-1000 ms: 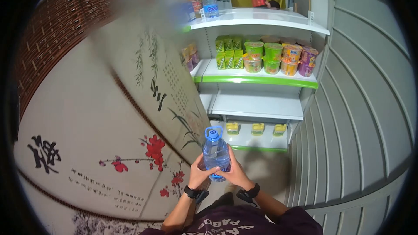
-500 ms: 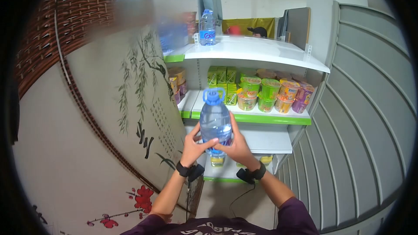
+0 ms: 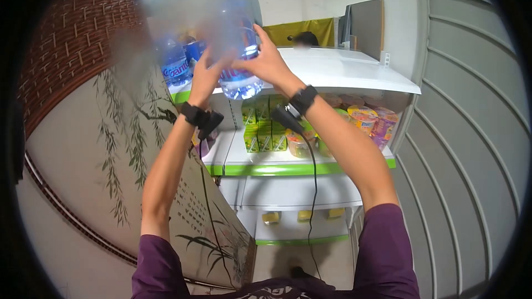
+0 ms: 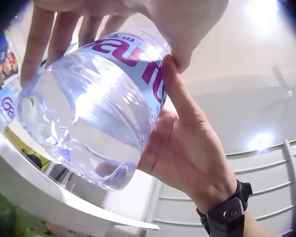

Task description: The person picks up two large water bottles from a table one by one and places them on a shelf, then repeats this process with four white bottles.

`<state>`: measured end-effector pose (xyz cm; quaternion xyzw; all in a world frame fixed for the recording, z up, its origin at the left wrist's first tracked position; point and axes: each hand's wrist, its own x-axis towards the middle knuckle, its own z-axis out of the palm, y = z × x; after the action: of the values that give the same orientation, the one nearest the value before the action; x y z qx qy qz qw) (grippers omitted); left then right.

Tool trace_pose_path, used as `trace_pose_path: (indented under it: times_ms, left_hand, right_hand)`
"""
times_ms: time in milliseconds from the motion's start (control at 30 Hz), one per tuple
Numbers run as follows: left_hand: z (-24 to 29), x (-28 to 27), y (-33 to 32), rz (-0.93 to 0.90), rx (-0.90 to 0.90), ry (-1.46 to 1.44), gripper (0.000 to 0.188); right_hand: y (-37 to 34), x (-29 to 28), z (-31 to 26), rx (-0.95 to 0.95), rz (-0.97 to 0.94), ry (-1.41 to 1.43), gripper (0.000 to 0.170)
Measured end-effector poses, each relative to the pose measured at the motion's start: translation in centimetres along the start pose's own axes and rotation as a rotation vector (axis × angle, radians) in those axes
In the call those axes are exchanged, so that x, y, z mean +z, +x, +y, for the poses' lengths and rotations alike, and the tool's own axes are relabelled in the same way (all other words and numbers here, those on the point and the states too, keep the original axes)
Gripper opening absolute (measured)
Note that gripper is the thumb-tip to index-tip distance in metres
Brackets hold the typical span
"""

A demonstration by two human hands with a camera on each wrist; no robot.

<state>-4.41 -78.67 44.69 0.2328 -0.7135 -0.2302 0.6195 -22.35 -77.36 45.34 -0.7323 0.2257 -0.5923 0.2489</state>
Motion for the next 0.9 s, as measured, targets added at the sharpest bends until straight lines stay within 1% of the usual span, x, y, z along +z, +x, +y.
trace_pose_path:
  times_ms: [67,100,167,200,233,267,300,333,367,400,433,467,500,533,567,600,633,667,700,733,800,833,867,900]
  left_hand:
    - [-1.8,0.5,2.9,0.067,0.013,0.116,0.077]
    - [-2.6,0.7,3.9,0.076,-0.008,0.115,0.076]
    - [-3.8,1.0,5.9,0.09,-0.051,0.11,0.076]
    - [-4.0,1.1,6.9,0.05,-0.097,0.142,0.077]
    - [-4.1,1.0,8.1,0.012,-0.148,0.173,0.077]
    - [-4.4,0.9,9.0,-0.024,-0.202,0.204,0.078]
    - [-5.1,1.3,9.9,-0.01,-0.175,0.208,0.089]
    - [-6.2,1.6,10.9,-0.001,-0.196,0.209,0.093]
    - [-7.5,2.1,12.1,0.006,-0.216,0.206,0.097]
    - [-8.9,2.4,13.4,0.014,-0.234,0.201,0.102]
    - [-10.1,2.7,14.9,-0.014,-0.35,0.182,0.113]
    - [-11.6,2.9,16.1,-0.045,-0.374,0.143,0.113]
    - [-12.7,3.2,17.0,-0.077,-0.4,0.103,0.114]
    - [-14.0,3.6,17.9,-0.109,-0.422,0.058,0.115]
    - [-15.3,4.1,18.6,-0.089,-0.481,0.013,0.111]
    - [-15.5,4.5,19.1,-0.138,-0.493,-0.02,0.108]
    - [-15.5,4.9,19.1,-0.186,-0.502,-0.057,0.106]
    - [-15.5,5.3,19.0,-0.236,-0.514,-0.093,0.104]
    - [-15.4,6.1,19.0,-0.157,-0.547,-0.079,0.094]
    - [-14.9,6.4,19.1,-0.209,-0.54,-0.088,0.091]
    - [-14.3,6.7,19.2,-0.316,-0.525,-0.111,0.085]
    - [-15.0,6.7,19.9,-0.316,-0.547,-0.087,0.084]
    - [-17.7,6.8,21.4,-0.336,-0.551,-0.051,0.086]
    - [-21.7,6.9,23.7,-0.355,-0.552,-0.012,0.088]
  right_hand:
    - [3.1,-0.7,0.5,0.053,-0.055,0.033,0.101]
    - [5.4,-1.1,3.7,-0.004,-0.013,-0.1,0.102]
    - [7.3,-1.3,5.6,0.009,0.006,-0.115,0.103]
    - [7.6,-1.4,5.9,0.021,0.015,-0.125,0.104]
    - [7.4,-1.8,5.2,0.088,-0.019,-0.011,0.106]
    - [8.3,-2.4,6.1,0.135,-0.021,-0.044,0.107]
    - [9.5,-3.0,7.3,0.182,-0.024,-0.076,0.108]
    - [10.5,-3.7,7.9,0.228,-0.023,-0.109,0.109]
    - [11.3,-4.7,8.5,0.297,-0.046,-0.134,0.114]
    - [12.2,-5.5,9.2,0.275,-0.034,-0.145,0.115]
    - [13.1,-6.2,10.1,0.254,-0.021,-0.154,0.116]
    - [13.9,-6.9,11.1,0.239,-0.003,-0.16,0.117]
    - [14.7,-7.7,11.5,0.301,-0.019,-0.234,0.121]
    - [15.4,-8.3,12.4,0.281,-0.025,-0.254,0.117]
    - [15.9,-8.8,13.2,0.258,-0.03,-0.279,0.114]
    - [16.8,-9.5,14.4,0.232,-0.032,-0.31,0.11]
    - [17.6,-10.0,15.5,0.189,-0.038,-0.331,0.112]
    - [18.2,-11.1,16.4,0.247,-0.043,-0.326,0.112]
    - [17.4,-11.2,15.1,0.309,-0.048,-0.317,0.113]
    - [16.9,-11.2,14.6,0.371,-0.054,-0.306,0.113]
    - [16.9,-11.2,15.3,0.408,-0.032,-0.267,0.119]
    - [16.8,-11.1,15.6,0.43,-0.025,-0.246,0.12]
    - [16.8,-11.0,15.7,0.449,-0.017,-0.223,0.121]
    - [17.1,-11.1,16.3,0.473,-0.014,-0.233,0.122]
